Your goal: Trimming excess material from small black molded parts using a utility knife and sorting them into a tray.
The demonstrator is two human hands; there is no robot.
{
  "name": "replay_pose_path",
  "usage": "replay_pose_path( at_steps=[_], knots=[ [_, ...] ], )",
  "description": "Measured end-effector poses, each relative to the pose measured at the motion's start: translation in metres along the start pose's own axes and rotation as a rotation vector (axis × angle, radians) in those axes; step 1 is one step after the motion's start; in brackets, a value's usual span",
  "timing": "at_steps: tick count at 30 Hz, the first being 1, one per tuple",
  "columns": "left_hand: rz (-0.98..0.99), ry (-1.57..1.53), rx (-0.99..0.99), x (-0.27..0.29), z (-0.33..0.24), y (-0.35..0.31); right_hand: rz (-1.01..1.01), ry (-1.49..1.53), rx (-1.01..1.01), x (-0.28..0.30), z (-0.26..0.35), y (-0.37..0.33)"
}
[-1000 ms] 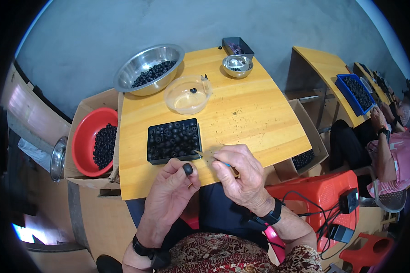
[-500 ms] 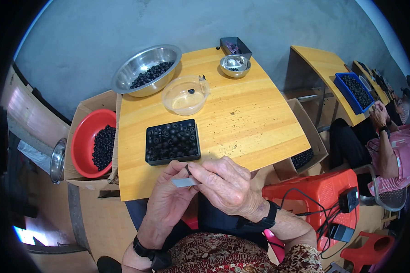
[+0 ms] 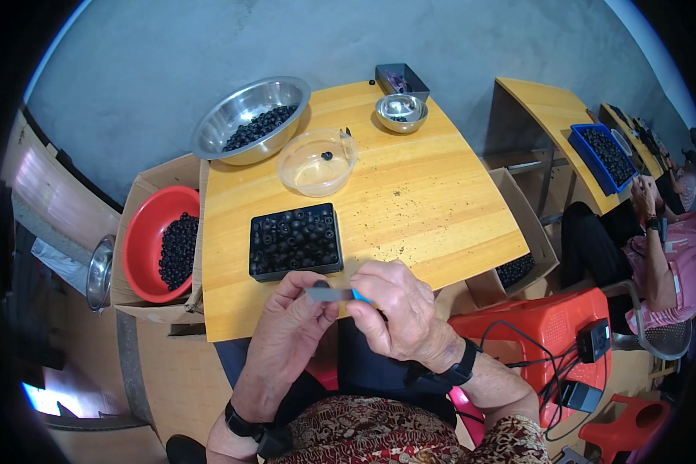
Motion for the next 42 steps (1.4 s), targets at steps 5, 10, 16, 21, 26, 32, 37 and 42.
replay_pose_path(
  at_steps=[5,10,16,21,26,32,37,42],
  knots=[
    [0.044,-0.058,0.015,0.002,-0.001,-0.001,0.017,0.013,0.053,0.000,-0.005,-0.002],
    [0.082,-0.082,0.013,0.003,-0.001,0.001,0.034,0.008,0.083,-0.003,-0.003,0.002],
    [0.094,-0.111,0.027,0.006,0.002,0.003,0.051,-0.025,0.073,-0.004,-0.005,-0.001],
    [0.129,-0.149,0.059,0.010,0.003,0.004,0.047,-0.017,0.070,-0.005,-0.005,-0.001],
    [0.144,-0.159,0.060,0.007,0.002,0.003,0.077,-0.030,0.027,-0.002,-0.006,-0.002],
    [0.097,-0.136,0.053,0.006,-0.001,0.003,-0.018,-0.018,-0.095,0.001,-0.009,0.000],
    [0.127,-0.140,0.061,0.007,-0.002,0.003,0.058,-0.010,-0.039,0.000,0.003,0.008],
    [0.188,-0.119,0.042,0.005,-0.002,0.004,0.153,-0.071,0.060,-0.003,0.007,0.009]
  ],
)
Point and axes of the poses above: each hand's wrist, its own y-axis towards the middle knuckle, its own x-axis out of the back of the hand, z = x × y, the point moved 1 cm from there along y, towards the middle knuckle, and after that the axes turned 14 degrees about x, right-handed, at the moved point
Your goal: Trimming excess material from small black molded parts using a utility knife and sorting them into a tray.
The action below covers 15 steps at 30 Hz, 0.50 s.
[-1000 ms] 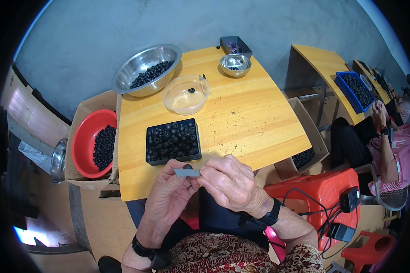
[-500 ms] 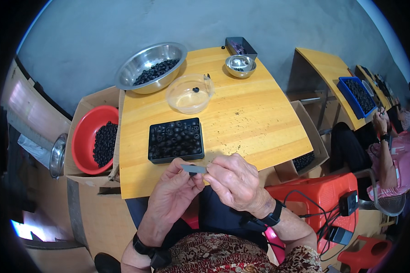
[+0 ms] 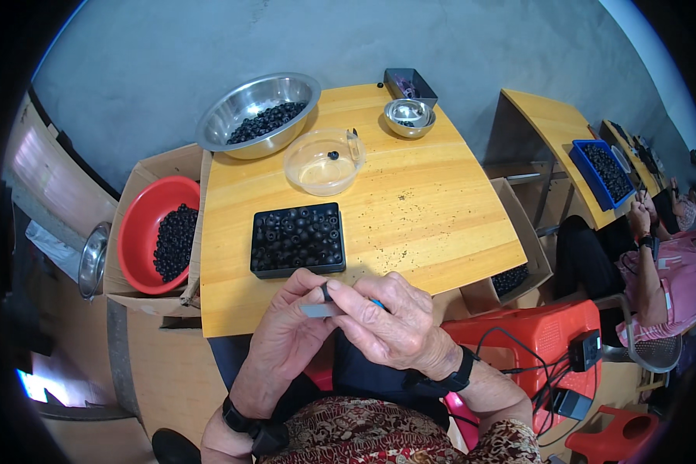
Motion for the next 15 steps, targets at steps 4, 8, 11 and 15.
replay_pose_path(
  at_steps=[4,8,11,15],
  knots=[
    [-0.026,0.020,-0.006,0.0018,0.0022,0.0004,0.026,-0.036,0.005,0.0016,0.0011,-0.0056],
    [-0.053,0.057,-0.037,0.0009,0.0047,0.0002,0.045,-0.071,0.069,0.0019,-0.0001,-0.0056],
    [-0.056,0.069,-0.045,0.0019,0.0053,0.0005,0.028,-0.064,0.061,0.0018,-0.0027,-0.0035],
    [-0.057,0.082,-0.042,0.0040,0.0052,0.0005,0.047,-0.044,0.032,0.0058,0.0006,0.0007]
  ],
)
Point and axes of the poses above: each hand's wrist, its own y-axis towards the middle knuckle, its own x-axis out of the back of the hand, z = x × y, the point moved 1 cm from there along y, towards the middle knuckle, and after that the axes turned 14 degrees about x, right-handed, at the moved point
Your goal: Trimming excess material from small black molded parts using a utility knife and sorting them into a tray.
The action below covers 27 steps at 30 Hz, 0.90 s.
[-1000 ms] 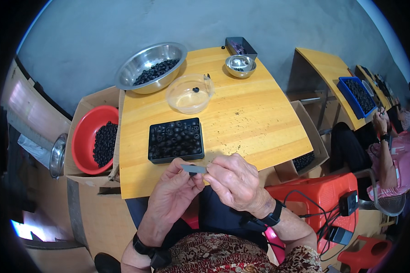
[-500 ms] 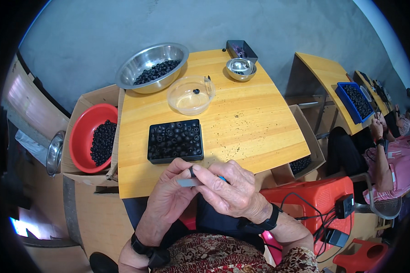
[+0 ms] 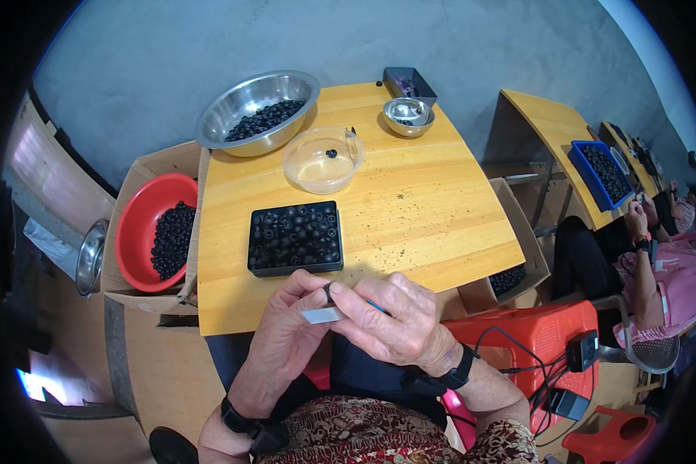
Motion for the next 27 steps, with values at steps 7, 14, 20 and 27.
replay_pose_path(
  at_steps=[7,14,20,27],
  knots=[
    [-0.008,-0.004,-0.024,0.001,0.001,0.002,-0.034,0.019,-0.020,-0.001,-0.003,-0.007],
    [-0.034,0.019,-0.081,-0.002,0.002,0.000,-0.011,-0.049,-0.056,-0.002,-0.003,-0.007],
    [-0.051,0.040,-0.122,-0.004,0.002,-0.001,0.002,-0.061,-0.063,-0.003,-0.004,-0.006],
    [-0.090,0.084,-0.165,-0.005,0.003,0.001,-0.027,-0.038,-0.053,-0.011,-0.005,-0.009]
  ],
)
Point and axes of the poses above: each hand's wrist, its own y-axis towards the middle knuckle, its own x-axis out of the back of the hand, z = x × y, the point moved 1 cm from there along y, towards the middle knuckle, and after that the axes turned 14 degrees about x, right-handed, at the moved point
